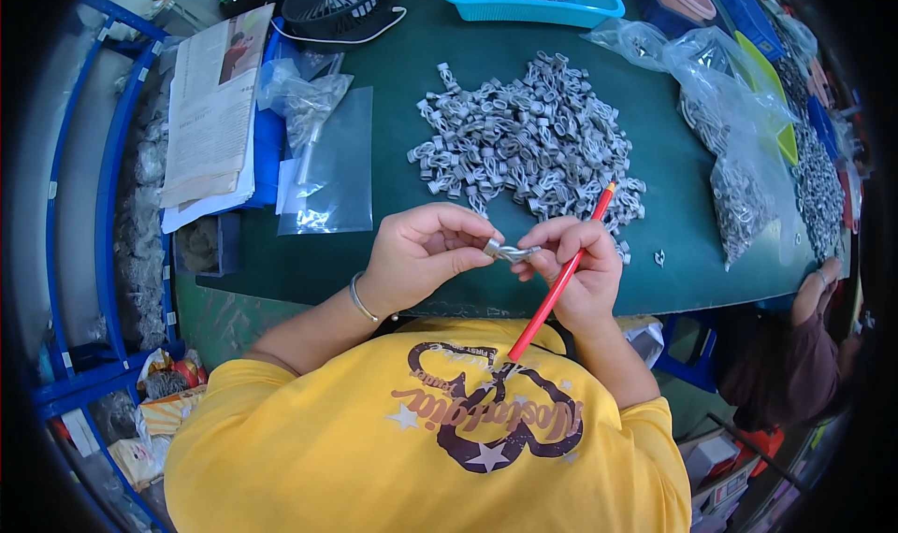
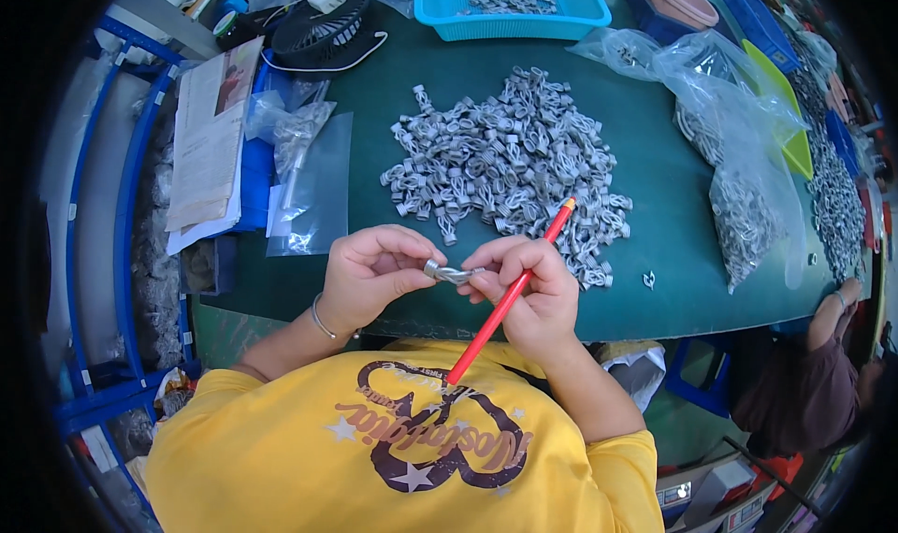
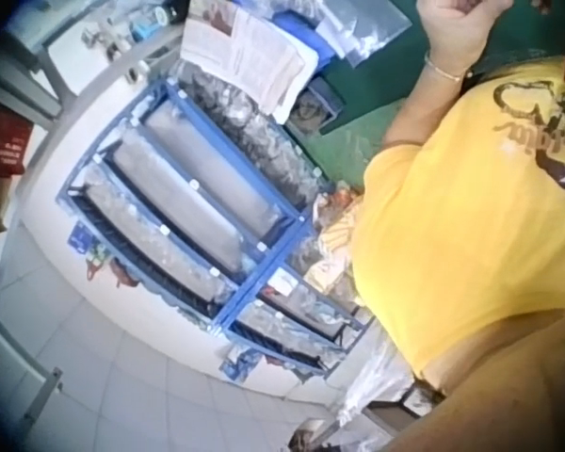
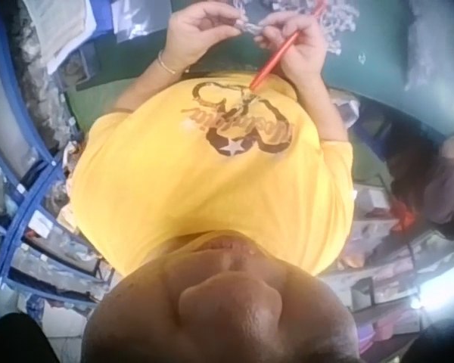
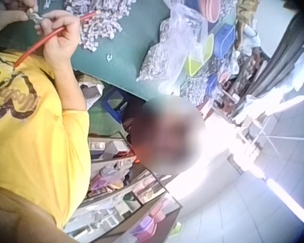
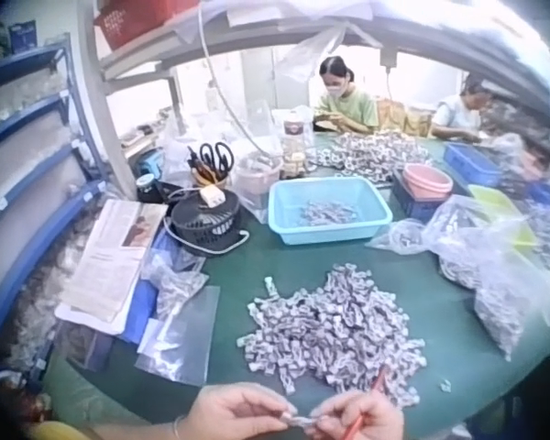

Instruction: The person assembles small metal components by hand, using a tool to push parts together and organizing the completed items on the workspace.

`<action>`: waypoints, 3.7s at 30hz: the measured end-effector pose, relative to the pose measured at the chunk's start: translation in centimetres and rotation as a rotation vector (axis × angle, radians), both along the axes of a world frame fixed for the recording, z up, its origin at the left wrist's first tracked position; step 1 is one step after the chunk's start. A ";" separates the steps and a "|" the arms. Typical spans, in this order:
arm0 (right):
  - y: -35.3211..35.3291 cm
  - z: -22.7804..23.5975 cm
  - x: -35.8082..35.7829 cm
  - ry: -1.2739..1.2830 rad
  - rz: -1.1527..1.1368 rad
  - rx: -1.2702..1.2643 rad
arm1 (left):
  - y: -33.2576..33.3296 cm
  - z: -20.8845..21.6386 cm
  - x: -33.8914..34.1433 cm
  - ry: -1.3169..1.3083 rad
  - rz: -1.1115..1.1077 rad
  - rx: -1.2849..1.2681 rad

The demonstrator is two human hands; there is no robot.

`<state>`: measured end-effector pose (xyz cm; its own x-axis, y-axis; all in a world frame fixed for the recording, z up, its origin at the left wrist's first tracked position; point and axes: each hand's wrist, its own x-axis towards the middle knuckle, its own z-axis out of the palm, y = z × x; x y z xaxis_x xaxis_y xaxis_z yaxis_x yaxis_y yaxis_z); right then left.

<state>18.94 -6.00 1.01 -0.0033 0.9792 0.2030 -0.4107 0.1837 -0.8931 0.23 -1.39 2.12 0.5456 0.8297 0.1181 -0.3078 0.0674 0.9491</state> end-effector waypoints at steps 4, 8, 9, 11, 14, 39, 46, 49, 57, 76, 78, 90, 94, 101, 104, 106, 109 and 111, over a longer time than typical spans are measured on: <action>0.6 -1.4 0.0 -0.180 -0.090 0.190 | 0.4 0.2 0.2 0.035 0.069 0.070; 0.7 -0.7 -0.6 -0.342 -0.301 0.283 | 0.8 0.1 0.4 0.086 0.093 0.058; 0.5 -0.7 -0.8 -0.320 -0.337 0.272 | 0.6 0.1 0.5 0.113 0.098 -0.033; 0.6 -0.6 -0.5 -0.372 -0.359 0.365 | 0.6 -0.1 0.6 0.116 0.052 -0.149; 0.8 0.4 -0.1 -0.472 -0.388 0.484 | 0.5 -0.3 1.5 0.039 -0.065 -0.497; -1.1 -0.7 4.9 -0.419 -0.131 -0.146 | 0.2 -0.9 3.5 0.547 -0.103 -0.009; 0.0 -0.4 3.6 -0.008 -0.019 -0.292 | 0.3 -0.5 2.8 0.441 -0.022 0.004; 0.1 -1.4 3.4 0.043 0.018 -0.217 | 0.2 -0.3 2.8 0.398 0.035 0.070; 0.1 -1.4 2.0 -0.464 -0.350 0.347 | 0.4 -0.8 3.0 0.271 0.107 0.088; 4.0 -1.8 3.4 -1.065 -0.439 0.323 | 0.7 -3.0 2.1 -0.053 -0.060 -0.700; 3.6 -1.2 2.9 -1.001 -0.423 0.379 | 0.5 -1.9 2.8 0.051 -0.011 -0.652; 1.5 -0.5 1.8 -0.334 -0.205 0.094 | 0.0 -2.1 2.5 0.326 0.196 -0.028; 1.3 -0.9 2.0 -0.176 -0.089 -0.066 | -0.2 -1.5 2.4 0.305 0.194 0.040; 1.2 -2.4 1.9 -0.165 -0.093 0.092 | -0.1 -1.2 2.5 0.188 0.178 0.091; 1.0 -1.9 1.4 -0.262 -0.250 0.218 | -0.1 -1.7 2.5 0.157 0.156 0.000; 1.0 -1.3 1.3 -0.310 -0.305 0.256 | 0.2 -1.0 2.2 0.146 0.080 -0.207; 1.2 0.0 1.2 -0.637 -0.275 0.578 | 0.3 -1.3 2.4 -0.003 -0.026 -0.584; 1.5 0.8 0.9 -0.598 -0.127 0.603 | 0.4 -2.4 2.4 -0.184 -0.090 -0.847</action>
